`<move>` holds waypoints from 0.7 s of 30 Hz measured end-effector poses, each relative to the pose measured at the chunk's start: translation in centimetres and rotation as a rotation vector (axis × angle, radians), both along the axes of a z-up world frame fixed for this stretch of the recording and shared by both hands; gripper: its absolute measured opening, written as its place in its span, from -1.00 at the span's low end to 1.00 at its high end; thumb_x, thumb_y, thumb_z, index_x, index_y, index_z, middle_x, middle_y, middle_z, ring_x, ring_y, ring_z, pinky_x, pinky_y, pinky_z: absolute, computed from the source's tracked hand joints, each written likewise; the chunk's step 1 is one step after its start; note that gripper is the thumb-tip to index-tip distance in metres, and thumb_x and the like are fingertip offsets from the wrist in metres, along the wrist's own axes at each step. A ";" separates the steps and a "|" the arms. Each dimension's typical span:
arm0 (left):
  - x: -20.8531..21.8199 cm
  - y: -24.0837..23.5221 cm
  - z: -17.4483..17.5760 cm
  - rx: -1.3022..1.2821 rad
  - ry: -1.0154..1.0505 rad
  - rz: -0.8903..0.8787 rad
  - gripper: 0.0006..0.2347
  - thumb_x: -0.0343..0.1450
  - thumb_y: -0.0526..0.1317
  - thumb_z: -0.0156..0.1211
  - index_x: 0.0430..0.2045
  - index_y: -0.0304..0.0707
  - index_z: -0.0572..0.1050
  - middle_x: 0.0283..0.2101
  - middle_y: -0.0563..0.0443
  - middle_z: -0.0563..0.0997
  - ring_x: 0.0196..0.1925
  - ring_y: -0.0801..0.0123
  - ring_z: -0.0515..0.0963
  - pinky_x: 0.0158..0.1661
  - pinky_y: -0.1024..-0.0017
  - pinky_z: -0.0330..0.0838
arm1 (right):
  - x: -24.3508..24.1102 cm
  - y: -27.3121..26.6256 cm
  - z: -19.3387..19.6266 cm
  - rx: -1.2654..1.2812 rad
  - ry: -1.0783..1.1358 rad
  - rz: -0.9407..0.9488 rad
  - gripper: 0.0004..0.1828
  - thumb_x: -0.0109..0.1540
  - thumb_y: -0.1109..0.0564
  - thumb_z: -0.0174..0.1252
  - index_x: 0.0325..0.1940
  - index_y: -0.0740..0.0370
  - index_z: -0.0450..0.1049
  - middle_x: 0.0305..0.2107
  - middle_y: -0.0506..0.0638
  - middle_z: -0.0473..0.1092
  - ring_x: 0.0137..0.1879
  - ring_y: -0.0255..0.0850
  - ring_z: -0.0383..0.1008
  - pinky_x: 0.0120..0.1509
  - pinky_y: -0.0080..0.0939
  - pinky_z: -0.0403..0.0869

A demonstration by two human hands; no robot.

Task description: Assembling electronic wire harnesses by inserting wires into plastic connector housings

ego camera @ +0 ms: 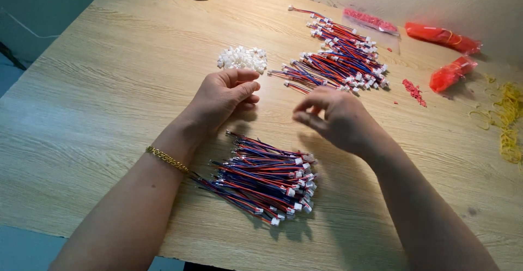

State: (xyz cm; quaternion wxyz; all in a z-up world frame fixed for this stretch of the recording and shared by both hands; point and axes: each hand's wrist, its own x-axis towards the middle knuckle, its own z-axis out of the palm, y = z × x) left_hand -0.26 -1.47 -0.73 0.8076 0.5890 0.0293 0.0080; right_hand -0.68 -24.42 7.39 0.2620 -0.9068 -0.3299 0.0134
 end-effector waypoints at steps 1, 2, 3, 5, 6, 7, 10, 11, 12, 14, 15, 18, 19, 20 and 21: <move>0.1 0.1 -0.1 -0.004 0.000 0.001 -0.73 0.35 -0.30 0.27 -0.09 -0.39 0.50 -0.31 -0.16 0.61 -0.39 0.33 0.68 -0.37 0.48 0.67 | -1.0 0.3 0.7 -0.004 0.000 0.001 -0.97 0.16 0.17 0.22 -0.35 0.12 0.57 -0.38 0.06 0.52 -0.23 -0.01 0.55 -0.14 -0.04 0.48; 0.2 0.1 -0.3 0.049 -0.011 -0.017 -0.75 0.36 -0.29 0.26 -0.10 -0.37 0.52 -0.31 -0.15 0.60 -0.38 0.35 0.68 -0.35 0.47 0.66 | -2.1 0.5 1.5 -0.100 0.162 0.001 -0.91 0.18 0.14 0.18 -0.33 0.13 0.59 -0.37 0.05 0.55 -0.22 -0.04 0.57 -0.12 -0.06 0.50; 0.3 0.0 -0.4 0.102 -0.021 -0.036 -0.76 0.37 -0.29 0.25 -0.11 -0.34 0.53 -0.31 -0.14 0.60 -0.37 0.37 0.68 -0.33 0.47 0.66 | -3.2 0.6 2.3 -0.195 0.324 0.001 -0.85 0.20 0.12 0.14 -0.31 0.13 0.61 -0.36 0.04 0.57 -0.21 -0.07 0.59 -0.10 -0.08 0.52; -0.3 -0.1 0.2 0.107 -0.023 -0.050 -0.76 0.37 -0.29 0.25 -0.10 -0.33 0.53 -0.31 -0.14 0.60 -0.36 0.38 0.67 -0.32 0.49 0.65 | -3.2 -0.6 0.5 -0.217 0.218 0.069 -0.89 0.19 0.12 0.15 -0.31 0.13 0.58 -0.36 0.05 0.54 -0.20 -0.03 0.58 -0.12 -0.06 0.51; -0.6 -0.1 0.6 0.117 -0.020 -0.063 -0.76 0.37 -0.29 0.24 -0.09 -0.33 0.53 -0.31 -0.14 0.60 -0.36 0.39 0.66 -0.32 0.51 0.64 | -3.2 -1.1 -0.5 -0.233 0.115 0.140 -0.93 0.18 0.12 0.17 -0.31 0.12 0.54 -0.36 0.05 0.51 -0.19 0.00 0.56 -0.15 -0.05 0.51; -0.3 0.0 0.2 0.118 -0.022 -0.061 -0.76 0.37 -0.29 0.24 -0.09 -0.33 0.53 -0.31 -0.14 0.60 -0.36 0.39 0.66 -0.32 0.51 0.64 | -2.9 -1.3 -1.0 -0.232 0.113 0.142 -0.93 0.18 0.12 0.17 -0.31 0.12 0.54 -0.36 0.05 0.51 -0.19 0.00 0.56 -0.15 -0.05 0.51; 0.2 0.1 -0.3 0.132 -0.028 -0.075 -0.75 0.37 -0.28 0.26 -0.09 -0.31 0.54 -0.32 -0.11 0.60 -0.35 0.42 0.65 -0.31 0.53 0.63 | -2.5 -2.0 -1.9 -0.175 0.116 0.188 -0.93 0.19 0.20 0.10 -0.28 0.18 0.49 -0.32 0.15 0.47 -0.12 0.15 0.51 -0.10 0.03 0.49; 0.0 0.1 0.1 0.150 -0.027 -0.079 -0.75 0.37 -0.28 0.25 -0.09 -0.31 0.54 -0.32 -0.12 0.61 -0.35 0.43 0.64 -0.30 0.53 0.63 | -2.6 -2.2 -1.7 -0.154 0.153 0.205 -0.92 0.19 0.22 0.09 -0.26 0.20 0.48 -0.30 0.17 0.47 -0.10 0.18 0.51 -0.07 0.04 0.49; -0.2 0.1 0.5 0.168 -0.024 -0.085 -0.76 0.37 -0.28 0.25 -0.09 -0.30 0.54 -0.32 -0.13 0.62 -0.34 0.43 0.64 -0.29 0.53 0.62 | -2.7 -2.4 -1.6 -0.135 0.190 0.220 -0.90 0.18 0.25 0.07 -0.25 0.22 0.48 -0.28 0.19 0.48 -0.07 0.20 0.50 -0.03 0.06 0.48; -0.2 0.1 0.4 0.189 -0.028 -0.089 -0.76 0.37 -0.28 0.24 -0.10 -0.30 0.54 -0.32 -0.12 0.62 -0.34 0.45 0.63 -0.29 0.54 0.62 | -3.3 -2.3 -0.9 -0.114 0.222 0.217 -0.89 0.21 0.22 0.05 -0.23 0.22 0.48 -0.27 0.18 0.48 -0.05 0.17 0.51 0.00 0.04 0.48; -0.2 0.1 0.3 0.211 -0.032 -0.091 -0.77 0.37 -0.28 0.24 -0.11 -0.29 0.55 -0.33 -0.11 0.62 -0.34 0.47 0.62 -0.29 0.55 0.61 | -3.6 -2.3 -0.6 -0.091 0.252 0.215 -0.87 0.23 0.20 0.04 -0.21 0.21 0.49 -0.26 0.18 0.48 -0.04 0.15 0.51 0.02 0.02 0.47; -0.1 0.1 0.3 0.246 -0.025 -0.093 -0.77 0.37 -0.27 0.25 -0.11 -0.22 0.56 -0.33 -0.09 0.63 -0.34 0.47 0.62 -0.29 0.58 0.60 | -4.0 -2.5 -0.3 -0.103 0.187 0.231 -0.86 0.20 0.06 0.15 -0.19 -0.01 0.57 -0.23 -0.03 0.51 -0.03 -0.03 0.53 0.05 -0.10 0.49; -0.2 0.2 0.3 0.247 -0.024 -0.092 -0.77 0.37 -0.27 0.25 -0.11 -0.22 0.56 -0.33 -0.09 0.63 -0.34 0.47 0.62 -0.29 0.58 0.60 | -4.1 -2.3 -0.4 -0.102 0.188 0.232 -0.86 0.20 0.06 0.15 -0.19 -0.01 0.57 -0.23 -0.03 0.51 -0.03 -0.03 0.53 0.05 -0.10 0.49; -0.2 0.2 0.3 0.246 -0.022 -0.093 -0.77 0.37 -0.28 0.25 -0.11 -0.23 0.56 -0.34 -0.09 0.62 -0.33 0.48 0.62 -0.29 0.58 0.59 | -4.2 -2.2 -0.4 -0.126 0.167 0.243 -0.88 0.20 0.06 0.16 -0.20 0.00 0.55 -0.24 -0.02 0.49 -0.04 0.01 0.52 0.03 -0.06 0.49; -0.1 0.1 0.4 0.244 -0.020 -0.093 -0.77 0.37 -0.28 0.24 -0.11 -0.24 0.56 -0.34 -0.08 0.62 -0.33 0.48 0.62 -0.28 0.58 0.59 | -4.3 -2.2 -0.5 -0.150 0.146 0.253 -0.89 0.20 0.06 0.17 -0.22 0.02 0.54 -0.25 0.00 0.48 -0.04 0.04 0.50 0.00 -0.03 0.49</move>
